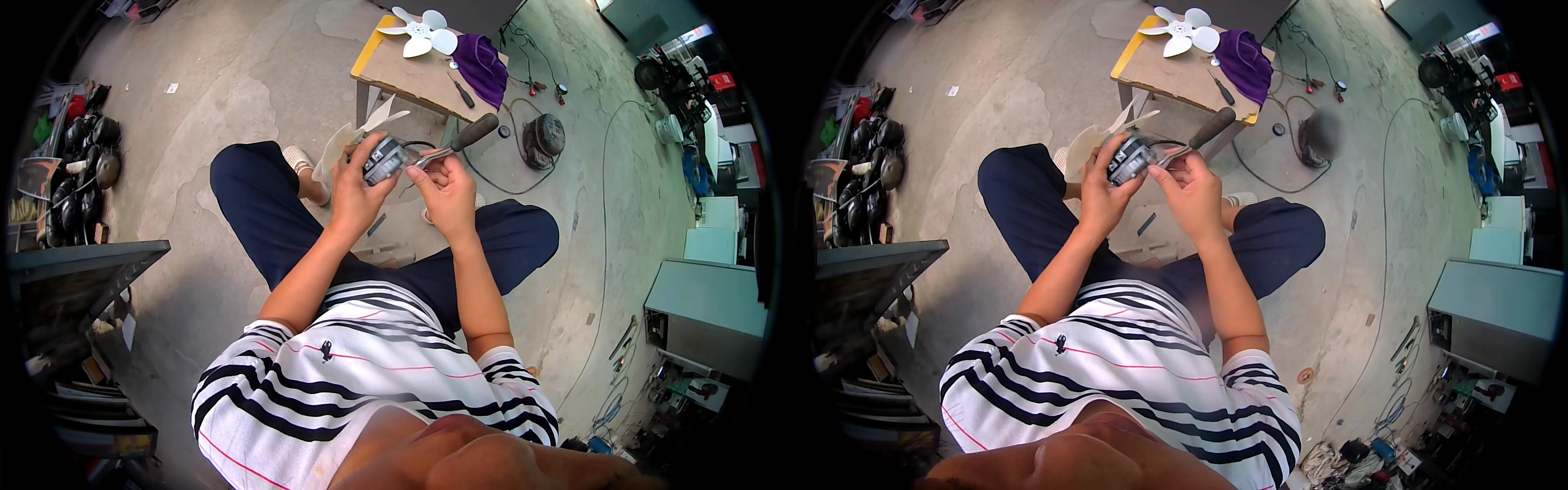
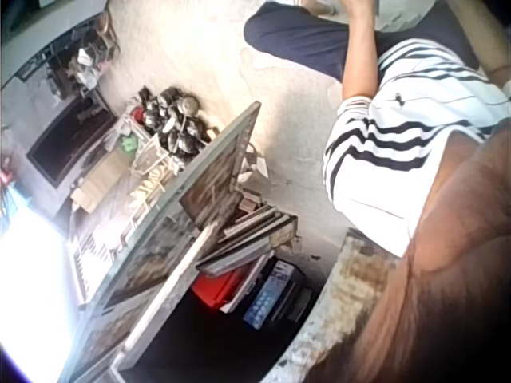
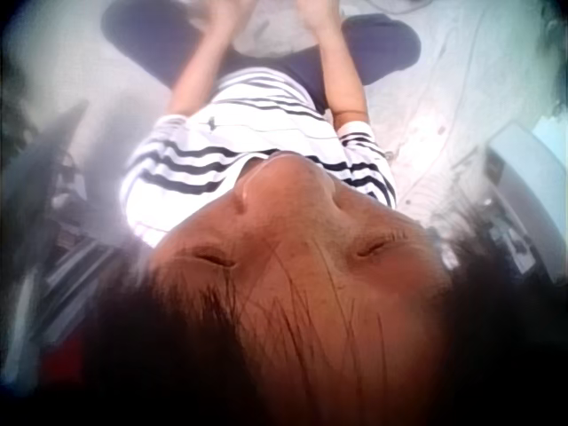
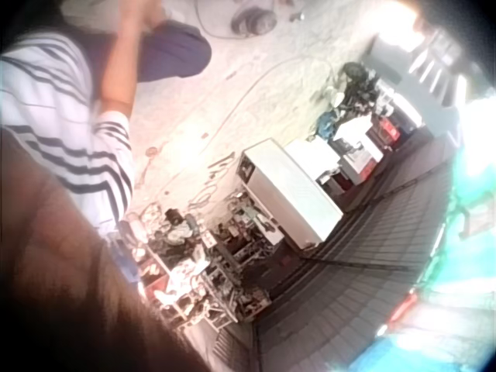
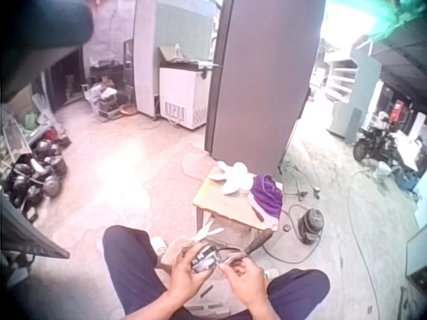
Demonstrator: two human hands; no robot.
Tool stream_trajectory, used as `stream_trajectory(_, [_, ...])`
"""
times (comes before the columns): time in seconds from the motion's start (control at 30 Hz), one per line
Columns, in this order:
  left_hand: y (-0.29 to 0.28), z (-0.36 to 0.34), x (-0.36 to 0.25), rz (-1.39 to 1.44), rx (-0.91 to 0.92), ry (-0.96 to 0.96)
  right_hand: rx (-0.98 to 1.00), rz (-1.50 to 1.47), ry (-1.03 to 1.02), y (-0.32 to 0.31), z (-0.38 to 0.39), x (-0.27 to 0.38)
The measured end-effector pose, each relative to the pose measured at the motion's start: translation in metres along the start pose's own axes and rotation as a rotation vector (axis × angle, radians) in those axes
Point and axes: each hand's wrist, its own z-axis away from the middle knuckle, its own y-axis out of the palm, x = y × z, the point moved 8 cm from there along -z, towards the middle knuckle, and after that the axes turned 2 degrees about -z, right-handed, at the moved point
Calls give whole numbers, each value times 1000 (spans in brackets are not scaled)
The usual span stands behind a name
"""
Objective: The person manipulates a small fan motor and plastic fan blade by hand, using a screwdriver to tighten components and fitting the blades onto the shaft.
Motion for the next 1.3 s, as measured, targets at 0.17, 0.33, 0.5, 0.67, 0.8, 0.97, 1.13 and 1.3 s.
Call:
stream_trajectory(0.17, [1, 0, 0, 15, -14, -1, -80, 355, -242, 2, 8, 25])
stream_trajectory(0.33, [2, -2, 2, 43, 1, -38, -173, 674, -647, 11, 19, 49])
stream_trajectory(0.5, [3, 1, 1, -25, -7, -48, -189, 673, -679, 15, 23, 48])
stream_trajectory(0.67, [2, 2, 3, -8, -14, -31, -177, 478, -551, 10, 14, 38])
stream_trajectory(0.8, [-2, 2, 0, -7, -8, 0, -129, 182, -241, 6, 9, 21])
stream_trajectory(0.97, [-6, 0, -6, 31, 3, 77, -48, -113, -1, 3, 4, -3])
stream_trajectory(1.13, [-5, 1, -1, 39, 22, 126, 54, -373, 223, 0, 1, -26])
stream_trajectory(1.3, [-9, 3, -5, 45, 34, 178, 159, -623, 431, 6, 6, -50])
